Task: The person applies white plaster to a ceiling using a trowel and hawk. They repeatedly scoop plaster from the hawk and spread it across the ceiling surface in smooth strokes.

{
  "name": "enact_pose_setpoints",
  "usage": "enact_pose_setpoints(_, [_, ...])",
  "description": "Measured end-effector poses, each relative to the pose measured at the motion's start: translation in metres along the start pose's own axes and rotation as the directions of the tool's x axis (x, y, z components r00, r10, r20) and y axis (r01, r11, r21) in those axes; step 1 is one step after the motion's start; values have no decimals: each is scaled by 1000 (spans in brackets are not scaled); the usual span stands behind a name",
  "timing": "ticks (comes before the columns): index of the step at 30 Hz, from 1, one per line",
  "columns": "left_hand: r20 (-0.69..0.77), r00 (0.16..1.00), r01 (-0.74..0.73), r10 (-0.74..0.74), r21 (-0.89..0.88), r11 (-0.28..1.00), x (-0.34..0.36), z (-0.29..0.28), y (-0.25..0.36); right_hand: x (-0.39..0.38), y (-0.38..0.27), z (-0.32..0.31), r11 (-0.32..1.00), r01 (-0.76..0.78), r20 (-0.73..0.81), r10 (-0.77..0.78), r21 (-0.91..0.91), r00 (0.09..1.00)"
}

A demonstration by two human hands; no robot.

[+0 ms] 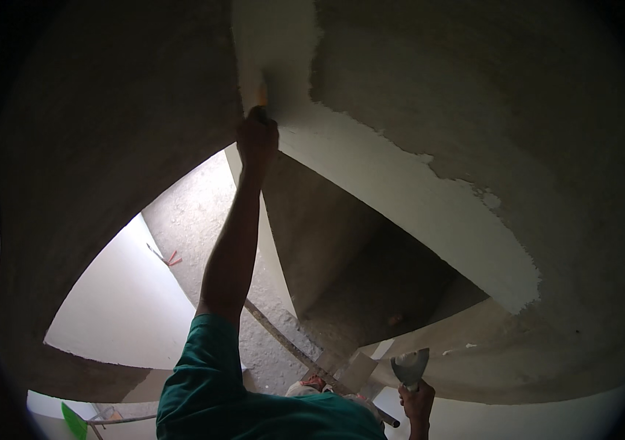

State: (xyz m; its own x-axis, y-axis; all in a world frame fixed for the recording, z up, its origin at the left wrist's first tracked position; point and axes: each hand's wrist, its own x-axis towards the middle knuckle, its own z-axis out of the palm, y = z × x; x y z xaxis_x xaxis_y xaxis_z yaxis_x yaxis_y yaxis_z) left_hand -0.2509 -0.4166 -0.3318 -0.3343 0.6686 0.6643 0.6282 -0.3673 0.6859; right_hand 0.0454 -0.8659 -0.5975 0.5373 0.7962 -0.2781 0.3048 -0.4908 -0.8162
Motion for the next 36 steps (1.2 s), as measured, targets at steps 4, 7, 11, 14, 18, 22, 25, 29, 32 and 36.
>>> enact_pose_setpoints(4, [-29,990,-138,137,-40,990,-36,-8,8,0,-7,2,1000,-10,-4,10,7,1000])
enact_pose_setpoints(7, [68,998,-4,12,-116,993,-26,-34,17,0,-5,3,1000,-4,-5,4,10,1000])
enact_pose_setpoints(11, [-187,947,-261,262,31,965,55,-38,-12,0,2,3,1000,20,2,-20,7,1000])
enact_pose_setpoints(14, [-65,992,-102,108,87,991,87,-37,-23,-1,2,3,999,30,1,-30,15,1000])
enact_pose_setpoints(18, [-105,975,-200,194,-47,979,80,-32,-16,-3,4,3,1000,22,-26,-22,13,999])
enact_pose_setpoints(22, [-130,972,-201,198,-18,979,81,-34,-13,-5,1,3,1000,-3,-16,3,26,1000])
enact_pose_setpoints(25, [-144,968,-210,206,-10,978,83,-34,-11,-6,1,2,1000,-2,-14,2,16,1000])
enact_pose_setpoints(29, [-129,965,-229,228,12,973,86,-32,-9,-5,0,0,1000,-18,-17,18,17,1000])
enact_pose_setpoints(32, [-90,979,-177,182,67,982,89,-33,-10,-4,1,-1,1000,-16,-16,16,16,1000])
enact_pose_setpoints(36, [-123,977,-171,172,22,985,87,-36,-5,-3,1,-2,1000,-6,-8,6,15,1000])
